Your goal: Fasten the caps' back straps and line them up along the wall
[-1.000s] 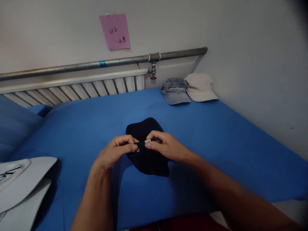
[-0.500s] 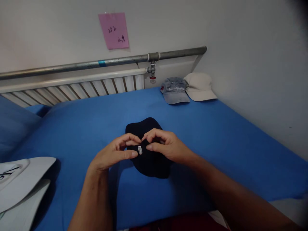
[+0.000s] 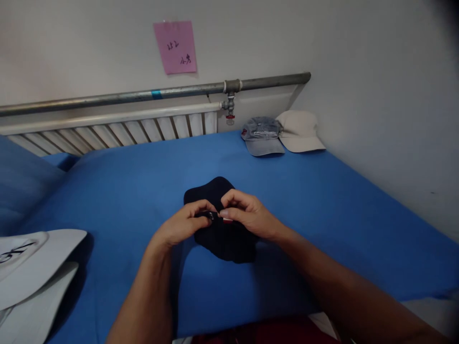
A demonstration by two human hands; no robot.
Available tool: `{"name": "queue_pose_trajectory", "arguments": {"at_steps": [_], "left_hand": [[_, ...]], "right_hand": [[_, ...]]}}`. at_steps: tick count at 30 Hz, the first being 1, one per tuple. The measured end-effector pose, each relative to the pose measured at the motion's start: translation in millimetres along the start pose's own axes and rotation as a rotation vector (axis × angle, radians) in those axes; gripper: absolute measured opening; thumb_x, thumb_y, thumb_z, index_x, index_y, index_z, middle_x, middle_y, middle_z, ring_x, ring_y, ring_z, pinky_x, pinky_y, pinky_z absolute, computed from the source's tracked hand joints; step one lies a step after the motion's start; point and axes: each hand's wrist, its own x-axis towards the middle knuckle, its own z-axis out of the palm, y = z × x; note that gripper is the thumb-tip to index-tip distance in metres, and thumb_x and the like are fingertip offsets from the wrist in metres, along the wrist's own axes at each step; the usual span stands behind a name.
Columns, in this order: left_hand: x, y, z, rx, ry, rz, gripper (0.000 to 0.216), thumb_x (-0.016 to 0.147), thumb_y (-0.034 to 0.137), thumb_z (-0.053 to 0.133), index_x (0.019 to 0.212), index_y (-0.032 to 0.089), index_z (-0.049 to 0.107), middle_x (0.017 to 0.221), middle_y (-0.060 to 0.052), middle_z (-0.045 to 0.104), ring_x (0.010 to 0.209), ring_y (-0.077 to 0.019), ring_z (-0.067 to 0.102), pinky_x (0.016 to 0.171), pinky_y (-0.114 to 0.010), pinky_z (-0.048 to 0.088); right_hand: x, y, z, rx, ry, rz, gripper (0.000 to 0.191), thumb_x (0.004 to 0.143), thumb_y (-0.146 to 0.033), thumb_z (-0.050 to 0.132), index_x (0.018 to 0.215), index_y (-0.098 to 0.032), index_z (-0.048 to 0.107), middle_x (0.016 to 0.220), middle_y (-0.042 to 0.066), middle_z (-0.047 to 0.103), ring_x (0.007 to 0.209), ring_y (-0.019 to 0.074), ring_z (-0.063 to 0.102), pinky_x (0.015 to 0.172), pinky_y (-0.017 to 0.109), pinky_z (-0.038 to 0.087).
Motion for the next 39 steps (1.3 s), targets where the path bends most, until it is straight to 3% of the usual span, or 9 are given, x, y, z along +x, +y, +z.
{"name": "queue_pose_trajectory", "arguments": {"at_steps": [5,11,20,26,39], "left_hand": [[-2.7,3.0,-5.4,-0.294,0.071,0.058,0.028,0.071,0.016,0.069,0.098,0.020,0.069,0.090,-0.001,0.066,0.084,-0.0129,0.057,0.077,-0.025,0.041],[-1.8,6.8,-1.3,-0.524,0.090,0.026,0.028,0.063,0.015,0.075,0.091,0.018,0.073,0.081,-0.001,0.069,0.074,-0.0105,0.060,0.070,-0.021,0.042],[2.1,11.0,4.7,-0.526,0.202,-0.024,0.025,0.056,0.013,0.081,0.080,0.017,0.073,0.071,0.002,0.066,0.067,-0.0064,0.055,0.066,-0.018,0.040],[3.8,9.4,6.9,-0.496,0.226,-0.050,0.028,0.055,0.012,0.082,0.080,0.016,0.072,0.074,0.002,0.066,0.067,-0.0054,0.057,0.065,-0.017,0.041],[3.6,12.3,12.1,-0.430,0.220,-0.052,0.029,0.057,0.012,0.081,0.083,0.014,0.067,0.074,0.001,0.067,0.064,-0.0064,0.060,0.063,-0.018,0.045]], "right_hand": [[0.5,-0.1,-3.1,-0.043,0.021,-0.014,0.006,0.079,-0.023,0.063,0.080,-0.019,0.059,0.069,-0.004,0.055,0.063,0.0084,0.051,0.062,0.023,0.041],[-1.1,-2.9,-3.2,-0.151,0.052,-0.077,0.011,0.082,-0.028,0.060,0.077,-0.019,0.063,0.069,-0.003,0.054,0.064,0.0093,0.048,0.061,0.023,0.039],[1.7,5.8,-6.4,-0.346,0.025,-0.303,0.012,0.082,-0.019,0.061,0.071,-0.018,0.058,0.087,0.002,0.060,0.080,0.0122,0.057,0.078,0.029,0.046],[-1.3,6.4,-4.5,-0.522,-0.004,-0.417,0.015,0.079,-0.014,0.060,0.066,-0.018,0.054,0.090,0.004,0.062,0.082,0.0144,0.060,0.076,0.030,0.048],[-0.9,9.7,-3.9,-0.520,0.001,-0.397,0.021,0.071,-0.007,0.057,0.059,-0.018,0.044,0.094,0.007,0.064,0.081,0.0147,0.061,0.073,0.030,0.048]]}}
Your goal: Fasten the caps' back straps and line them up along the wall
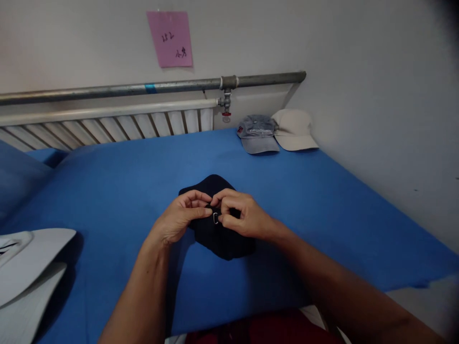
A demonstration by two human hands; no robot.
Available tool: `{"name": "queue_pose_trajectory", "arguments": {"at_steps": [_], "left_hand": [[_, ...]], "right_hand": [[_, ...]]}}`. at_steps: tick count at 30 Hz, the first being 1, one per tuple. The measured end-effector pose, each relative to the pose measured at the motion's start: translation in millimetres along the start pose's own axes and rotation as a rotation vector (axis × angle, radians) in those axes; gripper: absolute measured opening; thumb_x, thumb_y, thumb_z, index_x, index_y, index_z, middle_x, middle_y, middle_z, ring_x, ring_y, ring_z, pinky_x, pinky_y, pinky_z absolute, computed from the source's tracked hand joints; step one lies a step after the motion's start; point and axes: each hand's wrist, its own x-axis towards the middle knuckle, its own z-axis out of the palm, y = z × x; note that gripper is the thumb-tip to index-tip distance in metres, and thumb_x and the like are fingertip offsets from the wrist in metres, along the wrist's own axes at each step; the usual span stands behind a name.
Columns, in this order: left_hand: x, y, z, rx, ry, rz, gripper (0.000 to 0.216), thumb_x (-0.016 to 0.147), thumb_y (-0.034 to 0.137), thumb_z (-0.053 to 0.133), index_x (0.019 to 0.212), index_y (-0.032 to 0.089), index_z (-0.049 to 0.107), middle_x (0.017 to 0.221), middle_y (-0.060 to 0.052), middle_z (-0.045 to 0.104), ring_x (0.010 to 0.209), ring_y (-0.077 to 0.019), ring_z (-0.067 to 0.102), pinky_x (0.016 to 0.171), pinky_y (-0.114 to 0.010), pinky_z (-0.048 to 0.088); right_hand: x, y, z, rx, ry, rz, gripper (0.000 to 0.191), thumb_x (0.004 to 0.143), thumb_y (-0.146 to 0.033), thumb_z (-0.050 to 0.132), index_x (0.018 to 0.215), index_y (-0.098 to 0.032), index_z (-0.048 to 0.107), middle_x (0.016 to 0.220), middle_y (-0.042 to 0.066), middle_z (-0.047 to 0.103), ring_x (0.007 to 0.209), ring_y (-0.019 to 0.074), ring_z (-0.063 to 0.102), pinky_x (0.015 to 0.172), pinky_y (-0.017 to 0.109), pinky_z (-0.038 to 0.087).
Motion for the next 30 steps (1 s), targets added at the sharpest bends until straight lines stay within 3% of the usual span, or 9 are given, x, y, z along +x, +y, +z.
{"name": "queue_pose_trajectory", "arguments": {"at_steps": [10,19,30], "left_hand": [[-1.1,-0.9,3.7,-0.044,0.026,-0.007,0.032,0.056,0.013,0.082,0.084,0.015,0.067,0.072,0.002,0.068,0.061,-0.0062,0.060,0.057,-0.017,0.043],[-1.7,0.9,1.2,-0.096,0.058,-0.006,0.030,0.057,0.013,0.082,0.083,0.015,0.067,0.066,0.003,0.067,0.060,-0.0065,0.061,0.058,-0.016,0.045],[-1.4,0.7,2.6,-0.090,0.066,-0.018,0.029,0.056,0.013,0.082,0.081,0.015,0.067,0.063,0.004,0.065,0.057,-0.0057,0.058,0.054,-0.016,0.042]], "right_hand": [[-1.5,-1.3,5.7,0.000,0.073,0.006,0.021,0.071,-0.007,0.058,0.058,-0.018,0.046,0.093,0.004,0.062,0.083,0.0146,0.061,0.073,0.029,0.048],[1.2,-6.4,-7.3,0.040,-0.019,0.019,0.010,0.084,-0.017,0.060,0.074,-0.018,0.061,0.099,0.006,0.064,0.091,0.0153,0.062,0.084,0.034,0.048],[0.8,0.9,-1.5,-0.028,0.021,0.015,0.013,0.084,-0.016,0.060,0.072,-0.017,0.057,0.098,0.005,0.062,0.091,0.0150,0.061,0.083,0.032,0.047]]}}
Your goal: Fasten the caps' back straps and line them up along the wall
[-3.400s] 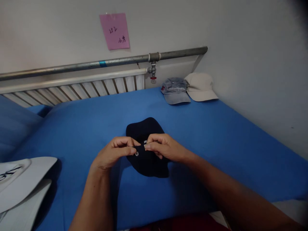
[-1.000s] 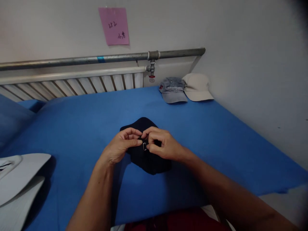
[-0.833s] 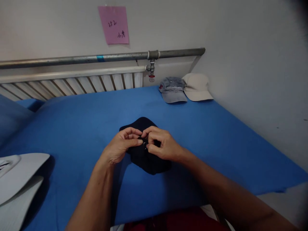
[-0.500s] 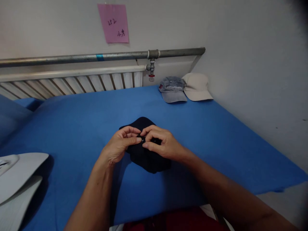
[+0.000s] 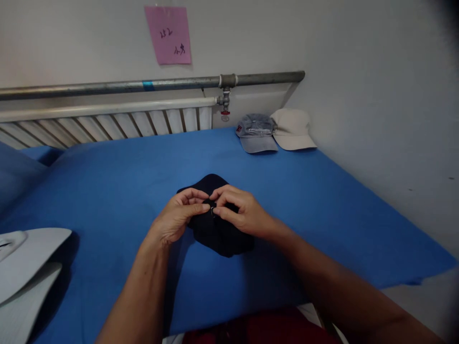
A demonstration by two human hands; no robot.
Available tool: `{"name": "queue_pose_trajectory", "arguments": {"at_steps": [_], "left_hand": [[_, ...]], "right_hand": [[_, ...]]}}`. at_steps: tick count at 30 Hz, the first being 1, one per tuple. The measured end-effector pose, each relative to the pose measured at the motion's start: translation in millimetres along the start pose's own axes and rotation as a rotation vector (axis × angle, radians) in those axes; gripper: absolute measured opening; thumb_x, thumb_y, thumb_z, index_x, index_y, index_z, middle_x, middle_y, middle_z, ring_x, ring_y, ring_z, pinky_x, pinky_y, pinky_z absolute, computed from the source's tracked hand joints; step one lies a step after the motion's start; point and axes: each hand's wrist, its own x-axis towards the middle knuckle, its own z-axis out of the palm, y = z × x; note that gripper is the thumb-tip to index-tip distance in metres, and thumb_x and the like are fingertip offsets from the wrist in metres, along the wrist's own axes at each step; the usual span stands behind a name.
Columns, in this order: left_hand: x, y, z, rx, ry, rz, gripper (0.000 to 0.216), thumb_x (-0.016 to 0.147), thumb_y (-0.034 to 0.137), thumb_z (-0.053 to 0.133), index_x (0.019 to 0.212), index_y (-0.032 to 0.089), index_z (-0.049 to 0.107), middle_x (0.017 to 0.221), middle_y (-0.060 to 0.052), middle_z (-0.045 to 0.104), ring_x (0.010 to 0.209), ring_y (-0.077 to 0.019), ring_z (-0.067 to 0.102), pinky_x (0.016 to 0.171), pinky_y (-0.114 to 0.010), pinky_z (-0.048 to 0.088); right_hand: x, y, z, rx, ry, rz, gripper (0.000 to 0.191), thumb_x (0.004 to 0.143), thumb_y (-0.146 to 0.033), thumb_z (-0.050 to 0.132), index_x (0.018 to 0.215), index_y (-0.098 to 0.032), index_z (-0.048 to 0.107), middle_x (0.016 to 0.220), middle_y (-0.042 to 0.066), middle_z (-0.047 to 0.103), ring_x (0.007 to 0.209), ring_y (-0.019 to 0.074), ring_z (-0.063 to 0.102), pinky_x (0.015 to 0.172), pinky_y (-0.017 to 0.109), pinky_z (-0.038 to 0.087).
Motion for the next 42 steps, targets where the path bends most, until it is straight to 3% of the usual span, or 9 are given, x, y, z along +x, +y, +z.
{"name": "queue_pose_trajectory", "arguments": {"at_steps": [10,24,31,36,42], "left_hand": [[2.3,-0.3,-3.3,0.019,-0.030,-0.008,0.027,0.057,0.012,0.081,0.079,0.015,0.067,0.063,0.003,0.065,0.056,-0.0061,0.058,0.053,-0.016,0.042],[0.3,-0.3,-3.4,0.067,-0.050,0.033,0.023,0.058,0.013,0.080,0.076,0.016,0.066,0.066,0.003,0.065,0.059,-0.0053,0.056,0.055,-0.016,0.039],[-1.2,1.5,-5.7,0.030,-0.045,0.050,0.022,0.059,0.014,0.080,0.076,0.017,0.066,0.062,0.004,0.064,0.056,-0.0065,0.056,0.055,-0.017,0.039],[-1.5,-0.1,-5.2,0.085,-0.045,0.049,0.023,0.059,0.017,0.081,0.076,0.017,0.067,0.064,0.003,0.063,0.057,-0.0068,0.054,0.053,-0.018,0.037],[-1.6,-0.7,-5.4,0.107,-0.054,0.074,0.021,0.060,0.019,0.082,0.073,0.017,0.065,0.066,0.003,0.061,0.060,-0.0068,0.053,0.058,-0.019,0.038]], "right_hand": [[1.0,-4.2,-2.1,-0.046,-0.054,0.053,0.015,0.082,-0.013,0.060,0.069,-0.017,0.055,0.098,0.005,0.062,0.090,0.0141,0.061,0.081,0.030,0.047],[-1.8,-3.1,0.2,-0.074,-0.031,-0.057,0.011,0.086,-0.018,0.057,0.075,-0.018,0.057,0.103,0.008,0.061,0.094,0.0162,0.061,0.083,0.033,0.049],[-0.6,-6.3,-7.1,-0.026,-0.071,-0.031,0.002,0.083,-0.018,0.062,0.081,-0.019,0.061,0.105,0.007,0.063,0.098,0.0178,0.061,0.087,0.035,0.049],[-2.0,-4.5,-4.9,-0.059,-0.057,-0.013,0.010,0.082,-0.014,0.059,0.074,-0.018,0.057,0.098,0.005,0.063,0.090,0.0155,0.062,0.081,0.033,0.050],[-3.9,-5.5,0.3,-0.077,-0.078,-0.093,0.007,0.086,-0.017,0.058,0.079,-0.018,0.059,0.104,0.007,0.061,0.092,0.0151,0.061,0.082,0.031,0.050]]}}
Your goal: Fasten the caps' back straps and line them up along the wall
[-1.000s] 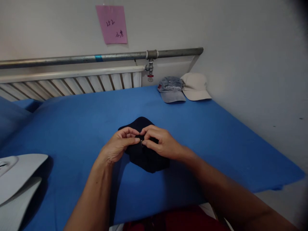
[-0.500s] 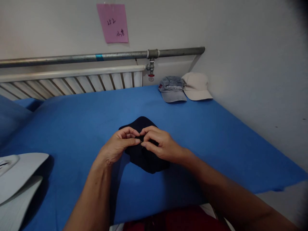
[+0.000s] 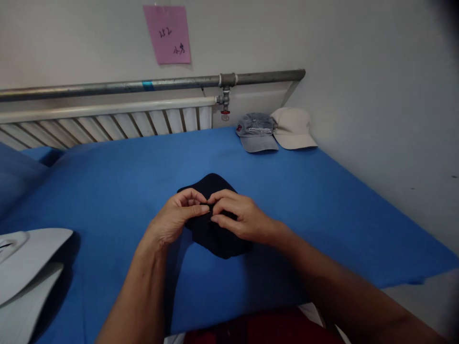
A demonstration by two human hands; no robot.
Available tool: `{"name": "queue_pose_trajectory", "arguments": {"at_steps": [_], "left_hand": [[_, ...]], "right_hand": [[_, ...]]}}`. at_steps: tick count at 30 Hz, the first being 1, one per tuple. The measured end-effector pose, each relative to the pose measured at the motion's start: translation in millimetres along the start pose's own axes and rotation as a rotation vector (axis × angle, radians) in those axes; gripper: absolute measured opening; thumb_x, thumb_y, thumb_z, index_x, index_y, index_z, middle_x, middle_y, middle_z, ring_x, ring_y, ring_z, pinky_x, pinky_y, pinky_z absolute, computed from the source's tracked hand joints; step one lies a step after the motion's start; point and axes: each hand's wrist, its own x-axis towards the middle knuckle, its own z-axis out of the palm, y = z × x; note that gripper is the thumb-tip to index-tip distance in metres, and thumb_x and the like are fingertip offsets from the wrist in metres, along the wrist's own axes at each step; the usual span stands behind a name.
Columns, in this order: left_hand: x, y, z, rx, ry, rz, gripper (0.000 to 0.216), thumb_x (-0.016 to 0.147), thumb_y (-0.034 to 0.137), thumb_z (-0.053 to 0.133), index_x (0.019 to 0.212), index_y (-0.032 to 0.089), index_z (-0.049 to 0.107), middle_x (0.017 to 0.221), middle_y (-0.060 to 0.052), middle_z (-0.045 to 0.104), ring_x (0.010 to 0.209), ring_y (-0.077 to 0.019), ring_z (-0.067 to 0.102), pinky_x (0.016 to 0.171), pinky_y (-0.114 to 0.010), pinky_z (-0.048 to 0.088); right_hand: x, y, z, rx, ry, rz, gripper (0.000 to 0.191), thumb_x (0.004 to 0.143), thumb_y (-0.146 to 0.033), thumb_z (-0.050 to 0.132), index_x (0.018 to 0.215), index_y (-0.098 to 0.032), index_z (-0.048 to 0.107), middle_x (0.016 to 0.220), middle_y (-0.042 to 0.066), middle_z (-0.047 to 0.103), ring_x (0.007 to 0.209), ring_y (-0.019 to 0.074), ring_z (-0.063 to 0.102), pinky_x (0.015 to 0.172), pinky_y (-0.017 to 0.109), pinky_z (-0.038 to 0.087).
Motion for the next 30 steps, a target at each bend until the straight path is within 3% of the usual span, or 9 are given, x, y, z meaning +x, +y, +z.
{"name": "queue_pose_trajectory", "arguments": {"at_steps": [6,17,21,26,30], "left_hand": [[-4.6,3.2,-9.3,0.080,-0.129,0.031,0.026,0.065,0.017,0.079,0.089,0.021,0.068,0.082,0.002,0.062,0.071,-0.0084,0.052,0.062,-0.020,0.038],[-2.6,-0.1,-4.6,0.150,-0.047,0.037,0.026,0.064,0.016,0.078,0.086,0.019,0.065,0.076,0.004,0.059,0.069,-0.0072,0.049,0.064,-0.021,0.037],[-3.7,-0.2,-4.1,0.201,-0.096,0.012,0.021,0.068,0.018,0.076,0.084,0.018,0.063,0.075,0.004,0.057,0.068,-0.0071,0.047,0.062,-0.021,0.035],[-4.7,0.5,-4.0,0.195,-0.131,0.019,0.022,0.066,0.015,0.076,0.083,0.018,0.063,0.075,0.004,0.056,0.070,-0.0076,0.048,0.066,-0.022,0.037],[-5.2,2.0,-7.5,0.173,-0.085,-0.008,0.022,0.066,0.019,0.078,0.082,0.019,0.064,0.070,0.005,0.054,0.065,-0.0064,0.045,0.061,-0.020,0.035]], "right_hand": [[0.1,0.8,-0.1,-0.037,0.059,0.040,0.010,0.082,-0.012,0.059,0.074,-0.018,0.056,0.094,0.006,0.062,0.085,0.0146,0.061,0.076,0.029,0.050],[-2.0,-0.5,8.4,-0.143,0.063,-0.006,0.011,0.083,-0.011,0.053,0.073,-0.016,0.054,0.092,0.008,0.061,0.081,0.0151,0.059,0.072,0.029,0.050],[-2.8,-1.6,10.4,-0.127,0.078,-0.036,0.010,0.085,-0.013,0.053,0.076,-0.016,0.055,0.095,0.008,0.061,0.083,0.0147,0.059,0.074,0.028,0.051],[-3.8,-3.7,15.6,-0.304,0.056,-0.087,0.017,0.086,-0.011,0.047,0.073,-0.015,0.056,0.087,0.009,0.060,0.077,0.0158,0.058,0.068,0.029,0.050],[-4.0,-2.9,12.7,-0.145,0.081,-0.037,0.012,0.088,-0.018,0.053,0.080,-0.015,0.061,0.097,0.009,0.061,0.087,0.0158,0.060,0.078,0.030,0.051]]}}
